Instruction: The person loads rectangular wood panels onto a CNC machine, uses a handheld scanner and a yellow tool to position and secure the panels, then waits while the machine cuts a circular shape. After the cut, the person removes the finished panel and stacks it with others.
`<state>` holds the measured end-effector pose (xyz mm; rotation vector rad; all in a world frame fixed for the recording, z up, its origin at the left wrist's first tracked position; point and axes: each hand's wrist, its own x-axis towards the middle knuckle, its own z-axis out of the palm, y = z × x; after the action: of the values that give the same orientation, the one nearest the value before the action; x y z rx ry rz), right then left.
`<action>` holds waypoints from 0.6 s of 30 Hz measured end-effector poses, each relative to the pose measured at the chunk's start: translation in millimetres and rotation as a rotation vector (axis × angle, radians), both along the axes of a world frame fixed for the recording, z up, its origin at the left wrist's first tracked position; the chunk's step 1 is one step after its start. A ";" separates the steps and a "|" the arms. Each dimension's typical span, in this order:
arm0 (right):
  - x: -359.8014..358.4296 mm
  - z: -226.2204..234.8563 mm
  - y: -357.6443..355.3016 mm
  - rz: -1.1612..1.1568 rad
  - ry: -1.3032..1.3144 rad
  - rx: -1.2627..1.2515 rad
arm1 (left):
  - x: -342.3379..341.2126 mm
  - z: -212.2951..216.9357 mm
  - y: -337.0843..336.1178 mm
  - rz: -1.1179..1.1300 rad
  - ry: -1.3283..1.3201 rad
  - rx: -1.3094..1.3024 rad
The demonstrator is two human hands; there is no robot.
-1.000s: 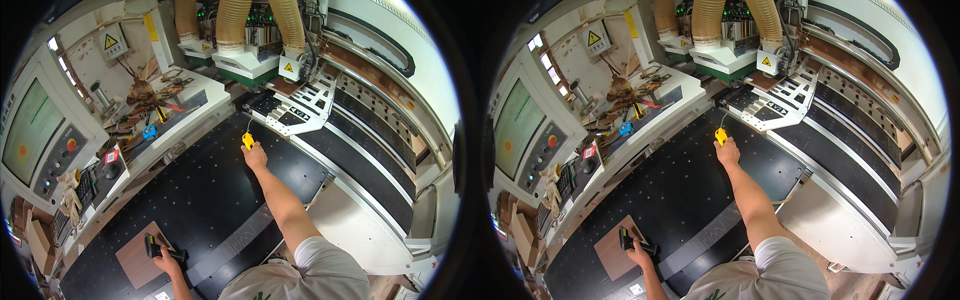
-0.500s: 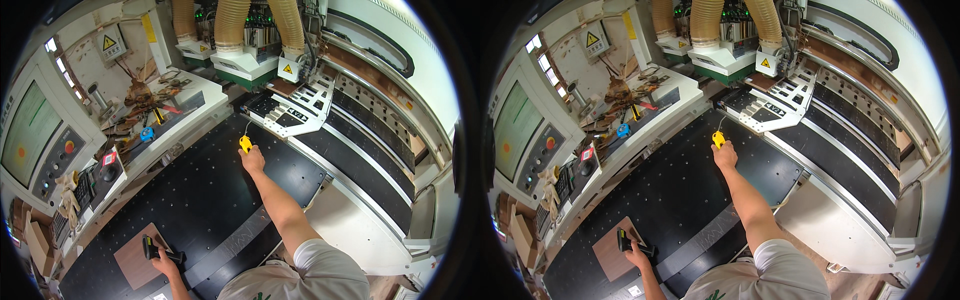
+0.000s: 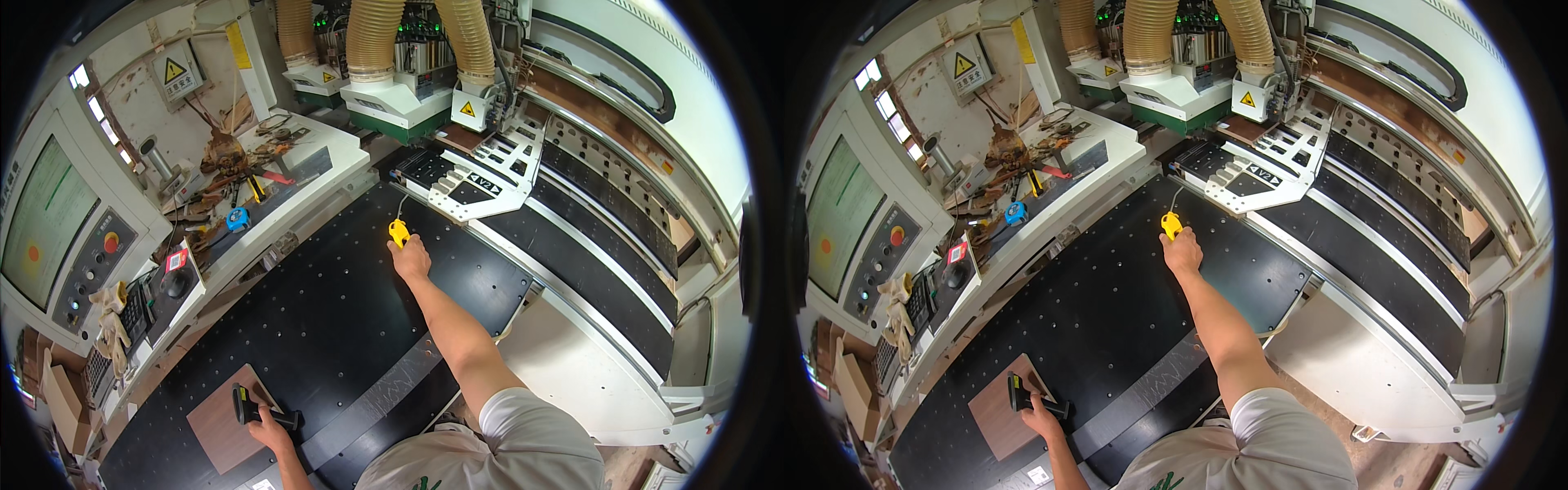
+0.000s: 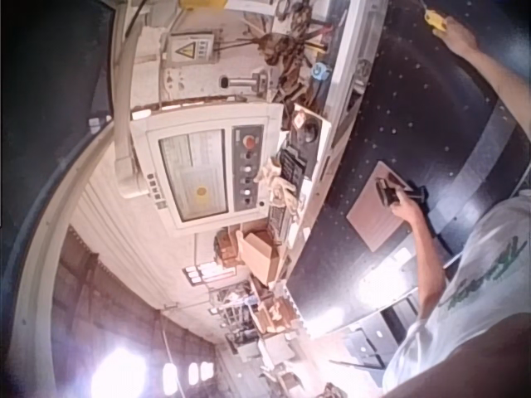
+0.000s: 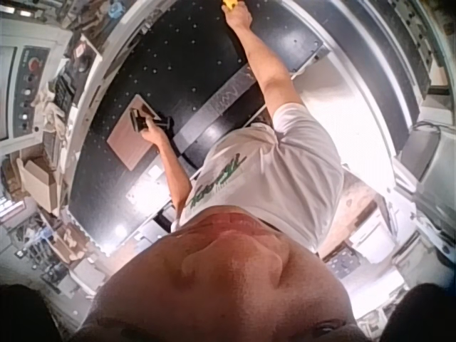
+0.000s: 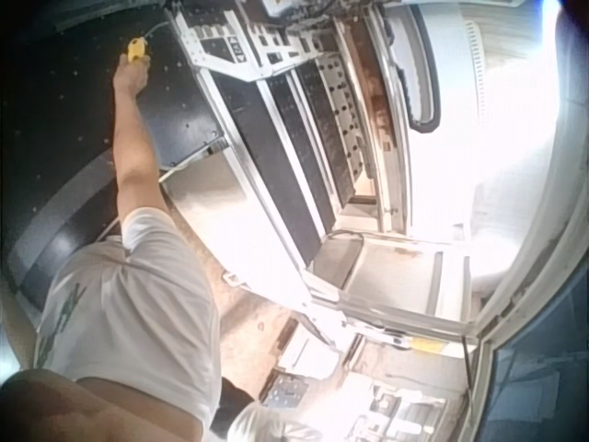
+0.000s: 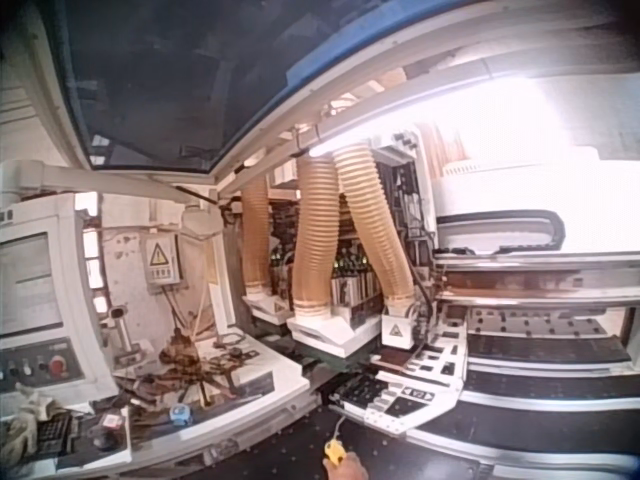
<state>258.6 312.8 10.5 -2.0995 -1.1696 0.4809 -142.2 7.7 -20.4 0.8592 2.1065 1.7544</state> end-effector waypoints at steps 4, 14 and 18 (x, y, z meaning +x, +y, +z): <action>-0.3 -0.8 -0.1 -0.001 0.000 0.009 | -0.7 -2.1 -0.1 -0.002 0.008 0.007; 0.1 -2.9 0.9 -0.001 -0.009 0.019 | 0.9 1.8 -0.1 -0.013 0.002 -0.003; -0.3 -1.6 1.0 -0.007 -0.016 0.007 | 2.5 2.8 0.3 -0.017 0.005 0.019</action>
<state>258.3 313.8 8.9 -2.1050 -1.1713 0.4567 -139.8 8.0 -17.6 0.8845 2.0834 1.7680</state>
